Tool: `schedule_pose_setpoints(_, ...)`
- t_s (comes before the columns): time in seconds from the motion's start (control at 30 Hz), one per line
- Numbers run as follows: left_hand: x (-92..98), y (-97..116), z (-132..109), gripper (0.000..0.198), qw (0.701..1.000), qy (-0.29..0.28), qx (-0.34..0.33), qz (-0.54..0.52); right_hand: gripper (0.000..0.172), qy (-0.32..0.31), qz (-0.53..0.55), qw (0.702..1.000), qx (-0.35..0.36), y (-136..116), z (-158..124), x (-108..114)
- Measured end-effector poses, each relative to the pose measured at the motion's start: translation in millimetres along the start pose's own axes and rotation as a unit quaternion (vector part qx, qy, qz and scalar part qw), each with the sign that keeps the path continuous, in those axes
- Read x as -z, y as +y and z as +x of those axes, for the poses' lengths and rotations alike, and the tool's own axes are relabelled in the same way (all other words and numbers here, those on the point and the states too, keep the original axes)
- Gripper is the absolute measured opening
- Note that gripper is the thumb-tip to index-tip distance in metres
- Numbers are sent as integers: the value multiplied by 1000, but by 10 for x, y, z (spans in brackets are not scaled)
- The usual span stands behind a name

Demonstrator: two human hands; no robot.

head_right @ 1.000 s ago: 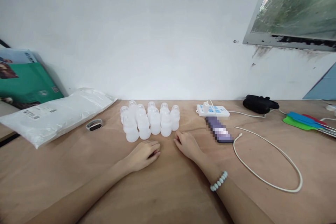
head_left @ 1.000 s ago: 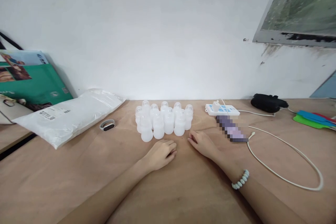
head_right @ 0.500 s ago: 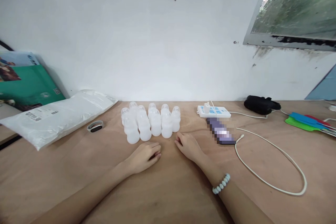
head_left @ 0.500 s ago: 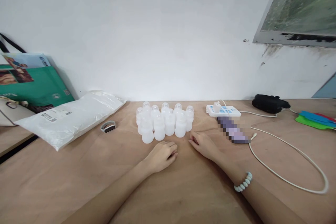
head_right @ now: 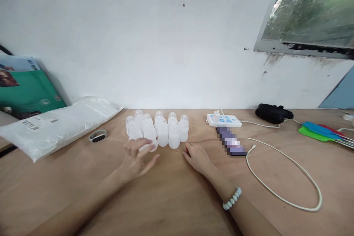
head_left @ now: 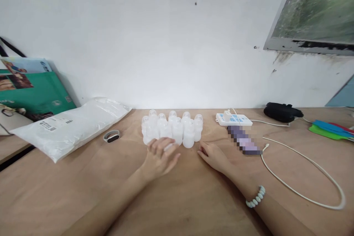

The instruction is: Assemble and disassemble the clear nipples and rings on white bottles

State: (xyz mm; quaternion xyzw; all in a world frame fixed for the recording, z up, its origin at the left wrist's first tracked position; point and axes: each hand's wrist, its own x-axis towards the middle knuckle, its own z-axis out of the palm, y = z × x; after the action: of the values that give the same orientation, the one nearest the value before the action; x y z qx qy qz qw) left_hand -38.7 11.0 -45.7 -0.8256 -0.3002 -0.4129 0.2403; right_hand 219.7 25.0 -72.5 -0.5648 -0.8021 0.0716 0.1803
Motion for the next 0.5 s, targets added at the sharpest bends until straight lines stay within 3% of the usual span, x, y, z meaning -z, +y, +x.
schedule_pose_setpoints(0.03,16,-71,17,40,996,74,24,39,14,0,1,1000,0,-3,-1,4)
schedule_pose_setpoints(0.07,25,-151,29,50,991,112,45,59,14,0,2,1000,-1,-7,-3,8)
schedule_pose_setpoints(0.13,20,-326,28,58,984,137,84,73,15,0,4,1000,-2,-15,-6,17)
schedule_pose_setpoints(0.3,-68,-673,-154,57,983,97,130,90,16,-1,8,1000,-4,-22,-11,30)
schedule_pose_setpoints(0.5,-108,-770,-261,55,988,105,112,27,17,0,20,1000,-4,-34,-14,38)
